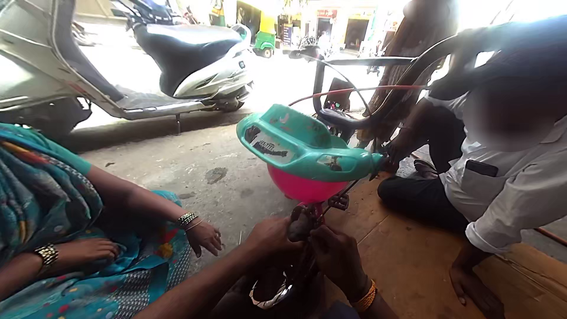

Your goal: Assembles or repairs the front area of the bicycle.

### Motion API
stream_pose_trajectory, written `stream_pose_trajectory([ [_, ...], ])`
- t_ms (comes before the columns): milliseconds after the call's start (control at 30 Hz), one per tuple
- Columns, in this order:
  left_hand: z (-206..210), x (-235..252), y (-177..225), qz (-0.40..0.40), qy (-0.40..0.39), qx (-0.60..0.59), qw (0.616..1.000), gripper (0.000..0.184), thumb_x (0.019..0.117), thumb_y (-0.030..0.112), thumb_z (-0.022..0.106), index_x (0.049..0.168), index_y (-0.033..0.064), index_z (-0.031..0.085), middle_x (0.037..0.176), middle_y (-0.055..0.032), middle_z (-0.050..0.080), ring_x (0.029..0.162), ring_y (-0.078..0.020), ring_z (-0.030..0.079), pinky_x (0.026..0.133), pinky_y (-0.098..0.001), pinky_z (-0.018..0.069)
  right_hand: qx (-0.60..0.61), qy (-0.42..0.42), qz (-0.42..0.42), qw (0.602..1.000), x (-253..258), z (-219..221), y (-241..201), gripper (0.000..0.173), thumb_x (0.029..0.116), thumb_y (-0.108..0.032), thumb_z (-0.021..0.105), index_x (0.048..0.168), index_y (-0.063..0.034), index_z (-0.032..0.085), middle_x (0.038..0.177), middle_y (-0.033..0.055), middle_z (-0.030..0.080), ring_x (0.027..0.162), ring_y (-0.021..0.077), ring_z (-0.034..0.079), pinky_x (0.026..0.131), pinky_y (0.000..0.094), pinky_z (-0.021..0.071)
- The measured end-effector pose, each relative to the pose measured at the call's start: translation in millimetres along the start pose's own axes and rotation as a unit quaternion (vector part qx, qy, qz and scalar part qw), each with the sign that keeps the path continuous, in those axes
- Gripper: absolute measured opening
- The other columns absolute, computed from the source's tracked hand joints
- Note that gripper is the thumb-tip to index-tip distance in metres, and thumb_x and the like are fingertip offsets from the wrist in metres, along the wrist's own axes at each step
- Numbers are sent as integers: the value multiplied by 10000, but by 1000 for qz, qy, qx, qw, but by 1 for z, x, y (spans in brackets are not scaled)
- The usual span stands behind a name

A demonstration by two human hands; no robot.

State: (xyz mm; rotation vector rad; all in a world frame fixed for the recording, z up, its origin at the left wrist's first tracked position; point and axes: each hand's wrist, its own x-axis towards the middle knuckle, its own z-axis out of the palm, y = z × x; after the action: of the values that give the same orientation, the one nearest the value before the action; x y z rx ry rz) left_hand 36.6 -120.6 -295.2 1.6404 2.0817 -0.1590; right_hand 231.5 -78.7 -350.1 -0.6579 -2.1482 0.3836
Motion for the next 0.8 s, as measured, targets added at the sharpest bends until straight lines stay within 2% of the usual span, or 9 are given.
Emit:
stream_pose_trajectory([
  [100, -5, -5, 5, 2, -17, 6, 1000, 734, 868, 712, 597, 1223, 70, 621, 1099, -183, 683, 1084, -373, 661, 893, -600, 518, 0, 6, 33, 999, 0, -9, -3, 190, 929, -286, 695, 1017, -130, 759, 871, 15, 729, 701, 149, 692, 587, 369, 580],
  [167, -6, -5, 6, 3, -11, 7, 1000, 741, 862, 711, 605, 1223, 65, 624, 1100, -197, 687, 1087, -387, 665, 894, -612, 519, 43, 62, 70, 995, 12, -26, -2, 267, 959, -290, 674, 1093, -67, 734, 975, 44, 739, 812, 144, 718, 674, 346, 618],
  [233, -7, -4, 5, 5, -8, 9, 1000, 744, 851, 715, 614, 1206, 62, 632, 1093, -195, 691, 1079, -387, 669, 892, -613, 521, 114, 157, 126, 973, 38, -44, 6, 293, 981, -203, 618, 1191, -6, 671, 1070, 84, 716, 929, 157, 718, 762, 350, 630],
  [333, -7, -6, 8, 3, -19, 17, 1000, 759, 856, 718, 609, 1216, 50, 628, 1104, -200, 688, 1093, -388, 663, 907, -610, 517, 191, 245, 143, 940, 77, -58, 26, 450, 988, -174, 642, 1422, -74, 577, 1280, 90, 653, 1088, 154, 679, 882, 347, 610],
  [400, -9, -9, 9, 3, -23, 17, 1000, 760, 860, 710, 616, 1232, 47, 628, 1123, -206, 688, 1112, -395, 659, 923, -612, 514, 210, 284, 109, 929, 92, -55, 28, 367, 958, -159, 683, 1314, -72, 675, 1145, 60, 722, 989, 121, 713, 844, 323, 626],
  [467, -10, -9, 8, 5, -16, 11, 1000, 763, 848, 714, 627, 1227, 52, 635, 1119, -206, 694, 1104, -395, 664, 917, -614, 514, 209, 308, 120, 921, 99, -50, 24, 234, 946, -166, 667, 1146, -72, 748, 885, 0, 744, 754, 62, 697, 684, 279, 602],
  [567, -8, -8, 6, 6, -16, 3, 1000, 774, 844, 714, 628, 1245, 52, 628, 1128, -206, 691, 1107, -399, 661, 919, -623, 513, 173, 306, 159, 923, 104, -40, 24, 133, 929, -175, 633, 894, -79, 719, 621, -40, 608, 532, 45, 572, 508, 274, 494],
  [667, -10, -8, 7, 7, -24, -2, 1000, 778, 849, 708, 634, 1245, 38, 625, 1139, -220, 684, 1120, -407, 654, 926, -628, 508, 167, 289, 192, 923, 106, -41, 20, 117, 915, -169, 672, 844, -84, 709, 595, -24, 588, 515, 76, 562, 500, 318, 485],
  [800, -6, -8, 5, 7, -20, -1, 1000, 795, 836, 718, 633, 1238, 32, 624, 1140, -217, 683, 1116, -403, 654, 922, -620, 509, 189, 266, 195, 925, 104, -43, 23, 164, 947, -128, 587, 831, -57, 678, 639, -16, 597, 576, 70, 587, 557, 295, 503],
])
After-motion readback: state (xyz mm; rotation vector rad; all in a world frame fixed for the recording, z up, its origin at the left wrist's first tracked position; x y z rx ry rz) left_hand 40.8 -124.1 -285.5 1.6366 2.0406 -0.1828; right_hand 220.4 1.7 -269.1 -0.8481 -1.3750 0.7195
